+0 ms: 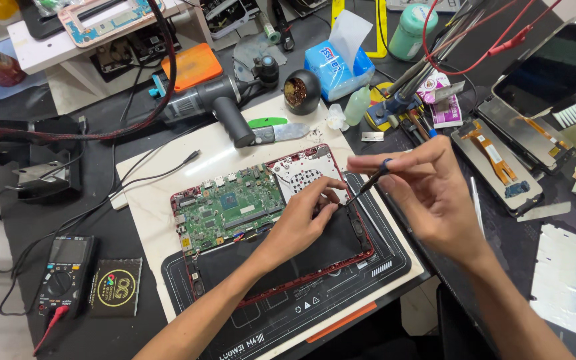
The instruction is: The person prys open the bottom case of a laptop with a tool, removes a battery unit by hand, and then uses a screwdriver to loosen screws and disconnect small internal cables from the motherboard.
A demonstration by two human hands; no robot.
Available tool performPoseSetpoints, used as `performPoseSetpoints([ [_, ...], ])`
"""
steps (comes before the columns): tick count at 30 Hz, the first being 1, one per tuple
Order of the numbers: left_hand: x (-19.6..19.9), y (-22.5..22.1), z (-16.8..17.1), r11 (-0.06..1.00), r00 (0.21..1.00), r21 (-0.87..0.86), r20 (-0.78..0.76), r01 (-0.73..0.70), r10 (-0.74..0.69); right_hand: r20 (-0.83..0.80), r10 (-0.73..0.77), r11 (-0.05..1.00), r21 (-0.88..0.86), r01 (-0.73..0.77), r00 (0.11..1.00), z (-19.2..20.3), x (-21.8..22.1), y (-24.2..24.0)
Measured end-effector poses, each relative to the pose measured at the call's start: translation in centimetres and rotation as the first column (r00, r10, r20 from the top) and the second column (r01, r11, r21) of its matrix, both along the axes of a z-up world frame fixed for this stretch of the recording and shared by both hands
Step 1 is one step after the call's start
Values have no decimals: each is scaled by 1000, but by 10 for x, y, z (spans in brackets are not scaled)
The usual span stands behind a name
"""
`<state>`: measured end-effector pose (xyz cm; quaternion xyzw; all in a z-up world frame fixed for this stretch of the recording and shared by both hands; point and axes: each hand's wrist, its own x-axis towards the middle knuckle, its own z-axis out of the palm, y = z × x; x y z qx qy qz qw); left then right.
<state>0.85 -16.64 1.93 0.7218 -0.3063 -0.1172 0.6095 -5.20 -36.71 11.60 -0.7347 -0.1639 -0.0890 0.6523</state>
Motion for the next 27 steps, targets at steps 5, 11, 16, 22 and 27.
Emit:
performPoseSetpoints([
  [5,2,1,-1,1000,999,29,-33,10,-9,44,-49,999,-9,49,998,-6,1,2],
  [11,2,2,1,999,999,44,-47,19,-17,68,-17,1000,17,16,998,-7,0,-1],
  [16,2,3,2,998,998,56,-61,24,-20,2,61,997,54,-61,998,-4,0,-7],
  [22,2,3,4,998,997,56,-71,25,-21,117,-30,1000,2,30,993,1,4,2],
  [27,1,3,3,999,998,44,-53,29,-26,117,-9,995,-93,20,993,8,4,3],
])
